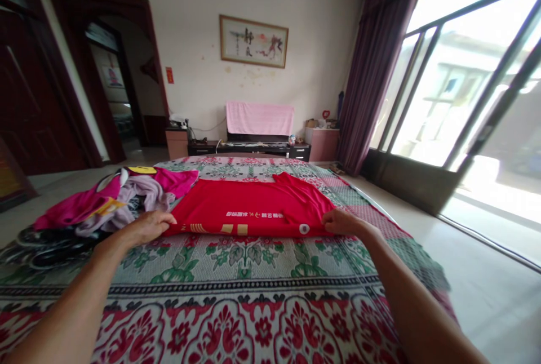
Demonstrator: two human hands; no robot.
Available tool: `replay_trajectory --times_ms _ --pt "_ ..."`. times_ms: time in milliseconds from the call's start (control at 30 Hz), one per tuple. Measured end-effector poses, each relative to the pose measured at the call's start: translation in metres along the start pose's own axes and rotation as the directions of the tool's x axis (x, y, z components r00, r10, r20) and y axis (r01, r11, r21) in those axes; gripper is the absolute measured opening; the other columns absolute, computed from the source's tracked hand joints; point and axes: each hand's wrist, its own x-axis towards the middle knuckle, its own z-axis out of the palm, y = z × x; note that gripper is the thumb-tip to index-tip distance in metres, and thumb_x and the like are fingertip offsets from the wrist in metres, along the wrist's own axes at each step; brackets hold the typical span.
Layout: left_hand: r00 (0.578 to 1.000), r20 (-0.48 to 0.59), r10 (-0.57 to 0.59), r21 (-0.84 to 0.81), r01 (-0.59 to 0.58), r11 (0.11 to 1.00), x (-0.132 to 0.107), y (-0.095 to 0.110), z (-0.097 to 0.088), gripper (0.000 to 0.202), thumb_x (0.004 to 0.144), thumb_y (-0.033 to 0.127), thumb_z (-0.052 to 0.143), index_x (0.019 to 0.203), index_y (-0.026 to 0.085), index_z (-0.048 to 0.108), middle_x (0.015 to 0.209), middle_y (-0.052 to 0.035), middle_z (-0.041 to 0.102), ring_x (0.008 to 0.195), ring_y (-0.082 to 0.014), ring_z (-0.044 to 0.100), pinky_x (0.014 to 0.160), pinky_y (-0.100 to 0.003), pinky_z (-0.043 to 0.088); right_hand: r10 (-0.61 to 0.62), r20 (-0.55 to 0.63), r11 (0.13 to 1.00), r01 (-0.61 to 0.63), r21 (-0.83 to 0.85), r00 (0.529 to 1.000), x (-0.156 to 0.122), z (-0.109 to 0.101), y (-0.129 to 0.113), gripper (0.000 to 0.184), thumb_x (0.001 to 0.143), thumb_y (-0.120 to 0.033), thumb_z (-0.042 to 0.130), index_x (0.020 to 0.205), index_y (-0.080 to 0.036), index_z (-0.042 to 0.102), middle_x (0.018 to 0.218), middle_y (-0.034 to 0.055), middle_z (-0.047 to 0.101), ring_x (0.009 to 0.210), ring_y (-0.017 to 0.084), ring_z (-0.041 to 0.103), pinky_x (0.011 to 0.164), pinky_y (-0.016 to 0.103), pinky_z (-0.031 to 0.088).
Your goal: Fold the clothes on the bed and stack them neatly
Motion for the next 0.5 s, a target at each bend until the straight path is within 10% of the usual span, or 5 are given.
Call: replay_trajectory --times_ms 233,500 --pt "0.963 0.271 0.014 -0.107 0.016 0.994 -0.008 -0.001 -0.010 0.034 0.051 0.029 0.043 0.072 0.020 0.068 0.064 0.0007 0.064 0.067 -0.0206 0.060 0.061 -0.026 0.044 0.029 0.075 0.999 -0.031 0.034 0.997 -0.003 -0.001 0.008 0.012 0.066 -0.019 0.050 0.062 -0.017 0.062 0.054 -0.0035 0.049 0.052 0.008 0.039 0.050 0.021 0.027" --pt "0.936 0.334 -0.109 -0.120 0.157 0.980 -0.017 0.007 -0.016 0.034 0.045 0.028 0.043 0.067 0.022 0.068 0.051 0.0030 0.053 0.049 -0.0148 0.046 0.047 -0.024 0.031 0.072 0.142 0.996 -0.079 0.044 0.987 -0.007 -0.005 0.003 0.011 0.065 -0.016 0.050 0.055 -0.017 0.055 0.050 -0.0047 0.043 0.047 0.007 0.033 0.047 0.023 0.024"
